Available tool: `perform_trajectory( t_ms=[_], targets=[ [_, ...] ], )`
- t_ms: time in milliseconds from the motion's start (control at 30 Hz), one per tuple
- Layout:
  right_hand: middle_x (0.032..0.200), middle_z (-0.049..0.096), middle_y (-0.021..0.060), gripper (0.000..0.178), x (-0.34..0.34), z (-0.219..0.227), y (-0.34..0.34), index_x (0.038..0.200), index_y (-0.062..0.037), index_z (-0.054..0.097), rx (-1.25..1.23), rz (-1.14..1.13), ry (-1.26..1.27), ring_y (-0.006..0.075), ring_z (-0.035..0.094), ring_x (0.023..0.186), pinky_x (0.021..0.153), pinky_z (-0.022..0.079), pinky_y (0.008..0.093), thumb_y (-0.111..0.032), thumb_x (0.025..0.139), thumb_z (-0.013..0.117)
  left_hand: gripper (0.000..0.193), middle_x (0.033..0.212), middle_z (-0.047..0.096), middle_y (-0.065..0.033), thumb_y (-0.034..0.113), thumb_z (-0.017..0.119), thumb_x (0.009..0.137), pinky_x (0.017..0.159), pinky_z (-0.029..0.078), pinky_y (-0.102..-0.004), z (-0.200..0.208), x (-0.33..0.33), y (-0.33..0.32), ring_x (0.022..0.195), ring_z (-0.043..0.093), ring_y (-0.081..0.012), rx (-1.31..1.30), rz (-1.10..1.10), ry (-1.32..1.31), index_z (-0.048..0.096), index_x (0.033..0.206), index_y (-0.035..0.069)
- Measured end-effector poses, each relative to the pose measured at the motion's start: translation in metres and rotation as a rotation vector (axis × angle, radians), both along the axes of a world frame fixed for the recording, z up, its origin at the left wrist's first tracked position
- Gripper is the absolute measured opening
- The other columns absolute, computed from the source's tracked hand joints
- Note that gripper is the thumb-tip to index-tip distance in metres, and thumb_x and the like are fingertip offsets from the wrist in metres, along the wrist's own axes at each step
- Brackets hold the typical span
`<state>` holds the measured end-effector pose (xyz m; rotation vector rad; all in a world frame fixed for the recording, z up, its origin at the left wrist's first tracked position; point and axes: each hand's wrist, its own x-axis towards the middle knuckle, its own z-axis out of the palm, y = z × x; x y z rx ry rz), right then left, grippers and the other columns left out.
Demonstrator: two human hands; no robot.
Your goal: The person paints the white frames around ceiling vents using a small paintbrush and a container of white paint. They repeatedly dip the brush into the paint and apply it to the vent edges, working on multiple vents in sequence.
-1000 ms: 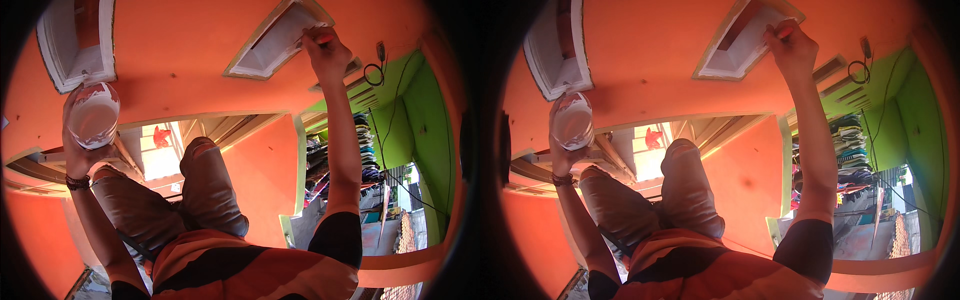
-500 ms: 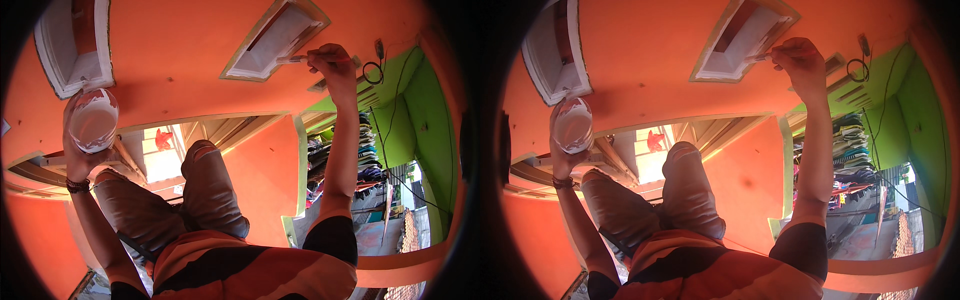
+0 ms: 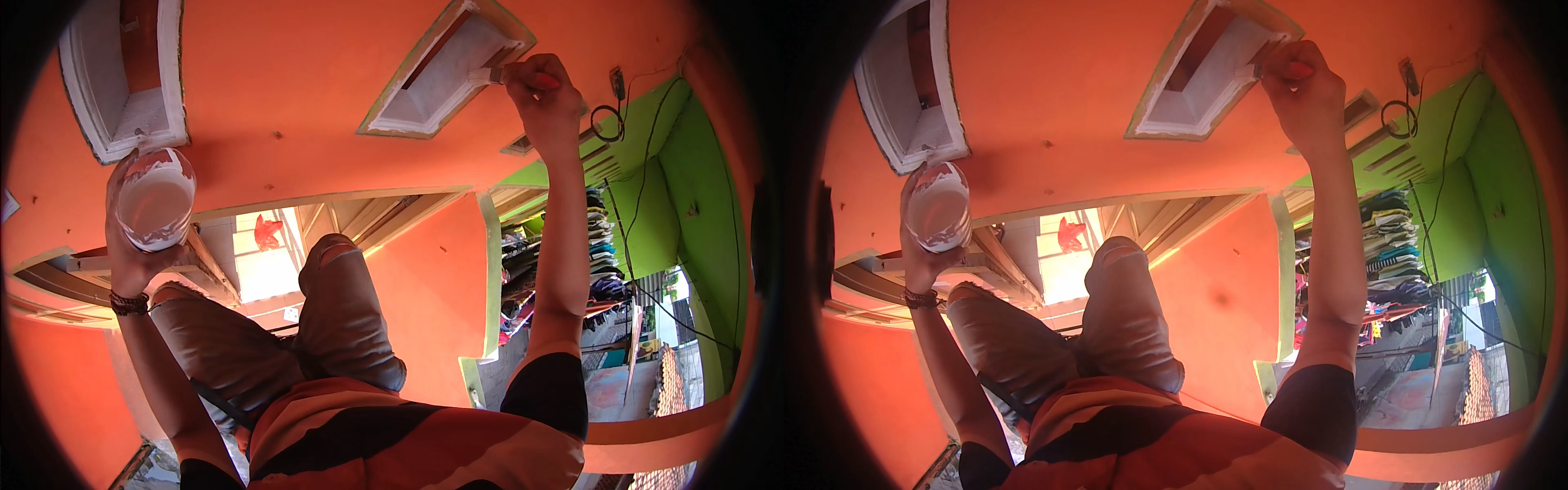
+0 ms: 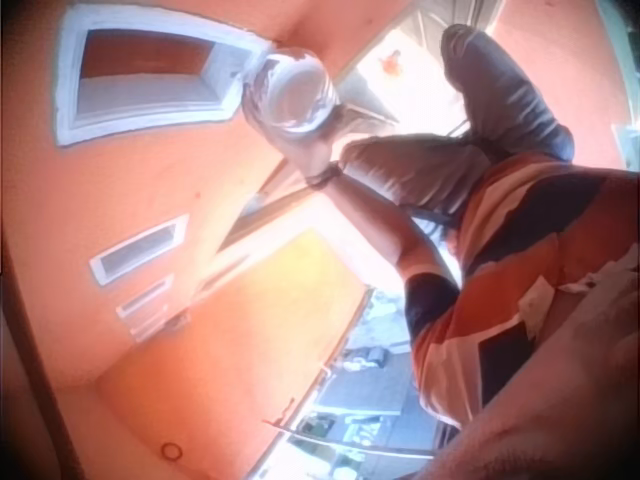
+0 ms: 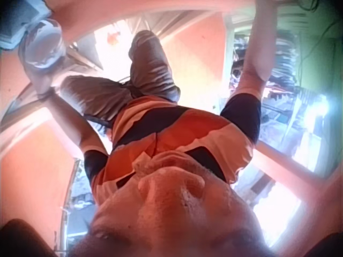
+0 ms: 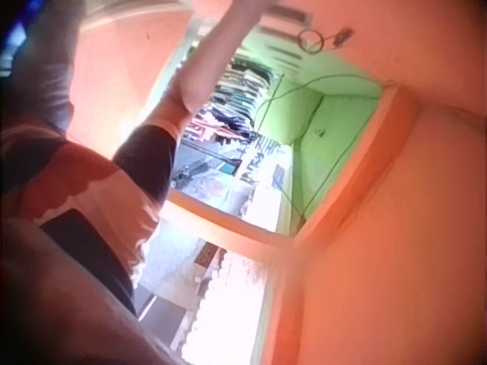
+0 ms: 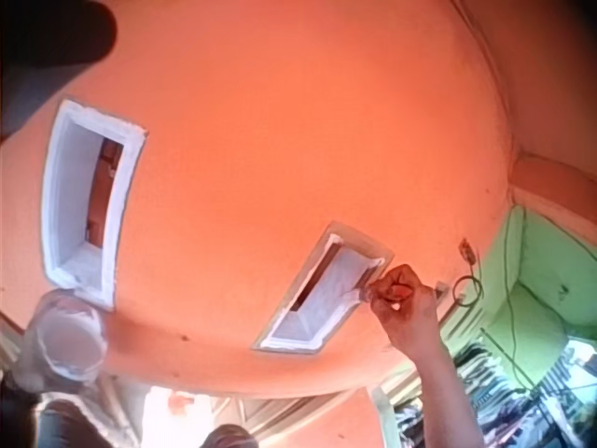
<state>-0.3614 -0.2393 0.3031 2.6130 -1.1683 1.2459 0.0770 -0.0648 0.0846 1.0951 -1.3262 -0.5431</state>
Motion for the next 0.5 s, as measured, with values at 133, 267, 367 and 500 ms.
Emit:
perform_trajectory(
  t_ms=[133,267,367,500],
  targets=[
    [0.082,0.068,0.0043,0.014,0.005,-0.009,0.010,0.091,-0.0036,0.057,0.028,0.028,0.021,0.0140,0.068,0.078,0.069,0.055,0.0279,-0.002,0.083,0.068,0.110,0.134,0.048,-0.0099,0.007,0.080,0.046,0.103,0.044,-0.0390,0.000,0.000,0.000,0.120,0.052,-0.0251,-0.026,0.000,0.004,0.033,0.146,0.007],
    [0.081,0.068,0.0051,0.013,0.003,0.000,0.018,0.089,-0.0027,0.056,-0.100,-0.016,-0.042,0.0133,0.067,0.078,0.067,0.055,0.0267,0.001,0.082,0.066,0.110,0.135,0.047,-0.0094,0.007,0.080,0.046,0.104,0.045,-0.0393,-0.001,0.001,0.000,0.121,0.052,-0.0257,0.005,0.003,-0.001,0.033,0.146,0.007],
    [0.082,0.069,0.0059,0.012,0.002,-0.010,0.026,0.089,-0.0021,0.056,-0.010,0.051,-0.071,0.0132,0.067,0.078,0.068,0.054,0.0248,0.001,0.082,0.065,0.110,0.134,0.048,-0.0103,0.006,0.079,0.045,0.103,0.045,-0.0394,0.004,-0.001,0.000,0.120,0.052,-0.0261,-0.028,0.009,-0.027,0.034,0.146,0.006],
    [0.085,0.068,0.0066,0.012,0.001,-0.019,0.019,0.088,-0.0019,0.057,0.047,0.001,0.059,0.0148,0.068,0.078,0.070,0.054,0.0254,0.003,0.080,0.065,0.110,0.134,0.048,-0.0105,0.006,0.079,0.045,0.103,0.044,-0.0396,0.000,0.001,-0.001,0.120,0.052,-0.0263,0.003,0.011,-0.014,0.034,0.146,0.006]
  ],
)
